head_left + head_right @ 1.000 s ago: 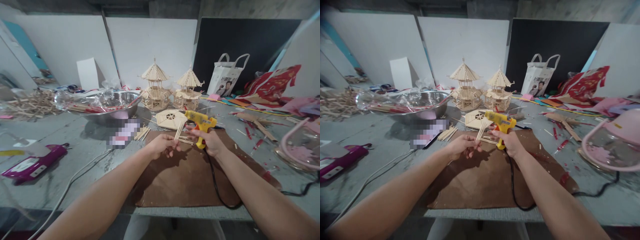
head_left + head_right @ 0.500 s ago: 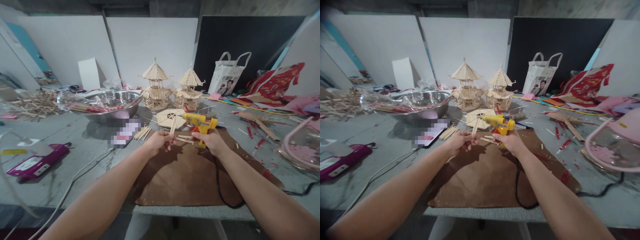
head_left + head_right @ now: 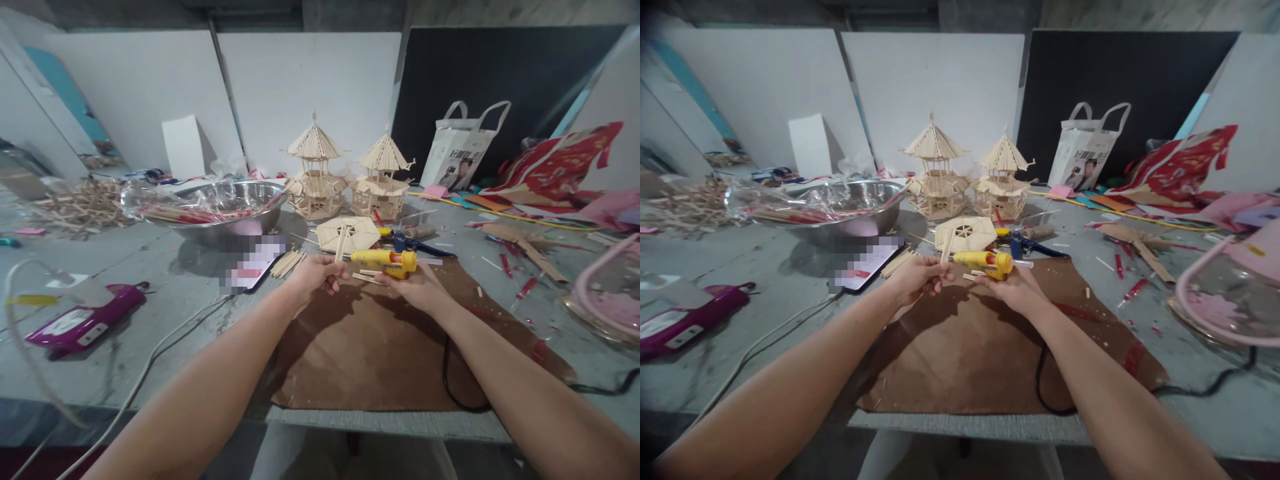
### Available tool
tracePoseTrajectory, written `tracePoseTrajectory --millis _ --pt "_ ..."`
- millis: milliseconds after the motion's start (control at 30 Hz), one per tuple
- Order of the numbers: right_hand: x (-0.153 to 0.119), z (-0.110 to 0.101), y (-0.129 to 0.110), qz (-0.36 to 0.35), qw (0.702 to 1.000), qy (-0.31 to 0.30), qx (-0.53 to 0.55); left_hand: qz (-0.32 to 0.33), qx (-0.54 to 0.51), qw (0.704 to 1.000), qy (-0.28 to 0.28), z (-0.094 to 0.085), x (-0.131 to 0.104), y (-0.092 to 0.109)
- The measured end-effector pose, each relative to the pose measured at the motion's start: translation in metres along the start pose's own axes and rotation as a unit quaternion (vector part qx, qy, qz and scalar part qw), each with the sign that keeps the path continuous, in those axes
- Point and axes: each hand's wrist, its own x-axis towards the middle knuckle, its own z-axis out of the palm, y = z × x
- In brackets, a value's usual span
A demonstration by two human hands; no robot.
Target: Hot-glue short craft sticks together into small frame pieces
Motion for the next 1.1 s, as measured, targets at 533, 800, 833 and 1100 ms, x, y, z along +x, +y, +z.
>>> tracePoseTrajectory --millis 533,800,833,1100 --pt "0.002 0.001 0.009 -0.011 0.998 -0.033 0.047 0.012 0.017 1.000 -0.011 0.001 0.000 -0.001" --pt "0.002 0.002 0.008 -0.022 0.999 -0.018 0.023 0.017 0.022 0.999 -0.017 0.001 0.000 -0.002" --pt "0.002 0.002 0.008 -0.024 0.999 -0.015 0.014 0.018 0.023 0.999 -0.018 0.001 0.000 -0.002" --pt "0.002 -0.001 0.007 -0.042 0.999 -0.012 -0.027 0.014 0.030 0.999 -0.010 0.003 -0.003 0.000"
